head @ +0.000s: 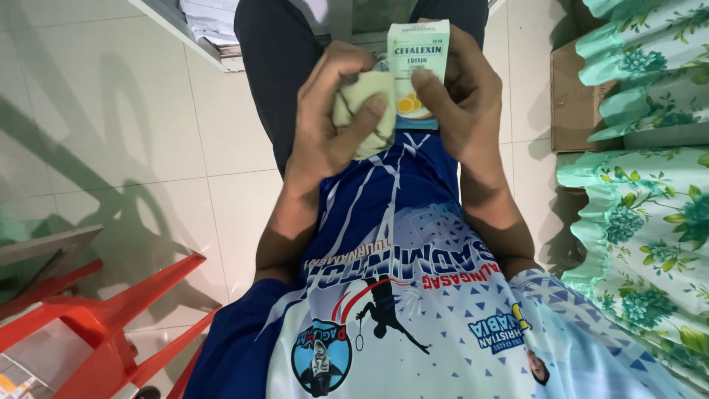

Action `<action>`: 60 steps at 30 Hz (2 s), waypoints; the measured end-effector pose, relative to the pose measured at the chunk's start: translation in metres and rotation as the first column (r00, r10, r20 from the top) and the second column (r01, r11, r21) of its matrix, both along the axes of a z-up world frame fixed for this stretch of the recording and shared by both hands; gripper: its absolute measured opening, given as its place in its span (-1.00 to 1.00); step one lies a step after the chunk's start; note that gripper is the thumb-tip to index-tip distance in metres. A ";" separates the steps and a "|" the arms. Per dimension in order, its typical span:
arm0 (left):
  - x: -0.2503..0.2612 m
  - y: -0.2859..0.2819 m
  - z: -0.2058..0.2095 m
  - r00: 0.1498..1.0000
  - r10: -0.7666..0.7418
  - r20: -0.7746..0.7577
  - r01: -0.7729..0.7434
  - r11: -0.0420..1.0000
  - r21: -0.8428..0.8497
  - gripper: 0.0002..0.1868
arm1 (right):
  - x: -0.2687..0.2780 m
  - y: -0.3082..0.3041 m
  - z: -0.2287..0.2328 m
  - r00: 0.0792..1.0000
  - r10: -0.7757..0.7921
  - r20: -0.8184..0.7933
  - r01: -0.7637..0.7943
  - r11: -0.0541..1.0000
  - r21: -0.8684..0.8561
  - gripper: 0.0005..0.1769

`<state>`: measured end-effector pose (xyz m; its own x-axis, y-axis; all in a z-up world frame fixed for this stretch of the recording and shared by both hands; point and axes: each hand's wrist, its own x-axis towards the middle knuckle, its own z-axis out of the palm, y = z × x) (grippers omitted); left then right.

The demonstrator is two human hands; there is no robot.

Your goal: The person sits on the floor and wipes a small white box with a cloth. They rotate the box to clean different sides. Later, they place the box into a cabinet shelf and retrieve another box to wipe.

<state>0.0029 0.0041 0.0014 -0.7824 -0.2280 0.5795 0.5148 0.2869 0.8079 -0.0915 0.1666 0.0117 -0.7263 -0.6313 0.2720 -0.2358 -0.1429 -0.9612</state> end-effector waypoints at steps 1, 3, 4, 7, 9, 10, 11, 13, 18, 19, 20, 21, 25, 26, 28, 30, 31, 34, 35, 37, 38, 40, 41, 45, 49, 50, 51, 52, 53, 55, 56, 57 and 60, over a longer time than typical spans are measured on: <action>-0.001 0.003 0.000 1.000 0.000 -0.004 0.000 1.000 -0.001 -0.81 | -0.002 0.001 0.000 1.000 0.000 -0.004 0.000 1.000 -0.001 -0.58; -0.003 0.007 0.001 0.992 0.124 0.007 -0.124 0.992 0.032 -0.85 | -0.007 0.004 -0.001 0.992 0.117 -0.056 -0.115 0.993 0.027 -0.49; -0.002 0.009 0.007 0.992 0.124 0.003 -0.124 0.992 0.031 -0.85 | -0.008 0.007 0.003 0.991 0.116 -0.060 -0.114 0.993 0.026 -0.49; -0.003 0.011 0.017 0.983 0.185 0.023 -0.186 0.981 0.063 -0.90 | -0.017 0.014 0.009 0.952 0.299 -0.069 -0.296 0.954 0.052 -0.30; -0.003 0.011 0.015 0.972 0.222 0.073 -0.225 0.974 0.032 -0.92 | -0.025 0.019 0.004 0.940 0.339 -0.037 -0.334 0.937 0.105 -0.30; -0.003 0.011 0.012 0.973 0.222 0.068 -0.224 0.974 0.030 -0.92 | -0.024 0.019 0.003 0.940 0.339 -0.042 -0.333 0.937 0.104 -0.30; -0.003 0.010 0.008 0.979 0.188 0.082 -0.189 0.982 0.007 -0.90 | -0.023 0.019 0.002 0.954 0.299 -0.008 -0.297 0.950 0.093 -0.29; -0.002 0.009 0.007 0.984 0.154 0.094 -0.153 0.988 -0.016 -0.86 | -0.021 0.017 0.000 0.966 0.258 0.024 -0.259 0.962 0.083 -0.28; -0.008 0.008 -0.008 0.993 0.008 0.121 -0.022 0.993 0.117 -0.83 | -0.020 0.016 -0.010 0.976 0.214 -0.048 -0.213 0.977 0.032 -0.28; -0.008 0.009 -0.008 0.993 0.009 0.118 -0.022 0.993 0.115 -0.83 | -0.019 0.017 -0.004 0.975 0.215 -0.052 -0.213 0.976 0.031 -0.28; -0.009 0.009 -0.007 0.986 0.048 0.161 -0.077 0.980 0.185 -0.84 | -0.019 0.018 0.002 0.967 0.254 -0.032 -0.250 0.962 0.108 -0.24; -0.010 0.011 -0.007 0.975 0.080 0.206 -0.132 0.958 0.253 -0.85 | -0.018 0.020 0.008 0.957 0.290 -0.009 -0.283 0.941 0.185 -0.20; -0.007 0.007 -0.005 0.980 0.086 0.179 -0.112 0.983 0.144 -0.86 | -0.022 0.015 0.002 0.949 0.307 -0.076 -0.292 0.942 0.165 -0.23; -0.007 0.008 -0.003 0.990 0.058 0.128 -0.067 0.995 0.069 -0.81 | -0.020 0.013 0.002 0.976 0.215 -0.043 -0.206 0.966 0.153 -0.24; -0.005 0.010 0.001 0.996 0.031 0.078 -0.030 0.999 -0.009 -0.76 | -0.019 0.011 0.002 0.992 0.127 -0.010 -0.125 0.982 0.143 -0.25; -0.004 0.010 0.006 0.997 0.028 0.078 -0.028 1.000 -0.009 -0.77 | -0.020 0.012 0.004 0.987 0.157 -0.034 -0.146 0.965 0.218 -0.23; -0.006 0.009 0.003 0.997 0.031 0.075 -0.030 1.000 -0.009 -0.77 | -0.020 0.012 0.007 0.986 0.159 -0.038 -0.147 0.965 0.219 -0.23; -0.012 0.006 -0.007 0.978 0.157 0.135 -0.163 0.986 0.038 -0.88 | -0.018 0.011 0.011 0.958 0.263 -0.119 -0.220 0.932 0.287 -0.22; -0.013 0.005 -0.010 0.969 0.180 0.172 -0.189 0.981 0.041 -0.86 | -0.017 0.011 0.010 0.959 0.247 -0.141 -0.199 0.936 0.291 -0.22; -0.015 0.003 -0.013 0.957 0.204 0.204 -0.217 0.975 0.043 -0.83 | -0.017 0.011 0.008 0.958 0.234 -0.165 -0.179 0.940 0.292 -0.22; -0.015 0.002 -0.014 0.956 0.214 0.198 -0.226 0.974 0.037 -0.84 | -0.019 0.011 0.007 0.957 0.259 -0.133 -0.213 0.934 0.288 -0.22; -0.014 0.002 -0.014 0.956 0.223 0.191 -0.233 0.972 0.032 -0.85 | -0.021 0.011 0.003 0.954 0.284 -0.102 -0.245 0.927 0.285 -0.21; -0.013 0.002 -0.012 0.957 0.234 0.173 -0.239 0.971 0.010 -0.82 | -0.023 0.010 -0.001 0.946 0.323 -0.025 -0.313 0.931 0.187 -0.23; -0.015 0.001 -0.021 0.969 0.145 0.202 -0.201 0.935 0.293 -0.70 | -0.041 0.006 -0.025 0.900 0.435 0.025 -0.434 0.900 -0.049 -0.29; -0.024 -0.012 -0.054 0.974 0.216 0.064 -0.223 0.887 0.405 -0.63 | -0.043 -0.013 -0.038 0.885 0.370 0.282 -0.303 0.919 -0.254 -0.36; -0.026 -0.016 -0.060 0.962 0.266 0.059 -0.266 0.870 0.415 -0.68 | -0.046 -0.016 -0.036 0.848 0.417 0.327 -0.328 0.898 -0.293 -0.31; -0.029 -0.024 -0.065 0.945 0.323 0.048 -0.312 0.851 0.424 -0.74 | -0.051 -0.024 -0.033 0.804 0.470 0.364 -0.358 0.872 -0.335 -0.24; -0.025 -0.025 -0.065 0.940 0.340 0.025 -0.319 0.851 0.416 -0.74 | -0.050 -0.031 -0.034 0.802 0.490 0.342 -0.380 0.859 -0.342 -0.24; -0.024 -0.029 -0.065 0.918 0.394 0.040 -0.370 0.817 0.442 -0.75 | -0.053 -0.040 -0.034 0.736 0.562 0.377 -0.410 0.814 -0.412 -0.25; -0.022 -0.033 -0.067 0.885 0.464 0.031 -0.424 0.778 0.464 -0.75 | -0.058 -0.059 -0.039 0.658 0.649 0.382 -0.458 0.747 -0.482 -0.25; -0.021 -0.032 -0.069 0.873 0.487 0.030 -0.439 0.756 0.486 -0.76 | -0.061 -0.067 -0.044 0.546 0.763 0.345 -0.496 0.627 -0.601 -0.15; -0.021 -0.032 -0.072 0.860 0.509 0.026 -0.450 0.733 0.510 -0.77 | -0.065 -0.075 -0.049 0.424 0.858 0.290 -0.513 0.492 -0.703 -0.03; -0.029 -0.037 -0.080 0.887 0.454 0.087 -0.413 0.693 0.590 -0.75 | -0.060 -0.111 -0.005 0.448 0.795 0.408 -0.505 0.602 -0.619 -0.38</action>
<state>-0.0264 -0.0327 -0.0783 -0.4795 -0.8375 0.2620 0.5056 -0.0196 0.8626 -0.1519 0.0552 0.0064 -0.2073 -0.9384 0.2765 0.6758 -0.3417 -0.6531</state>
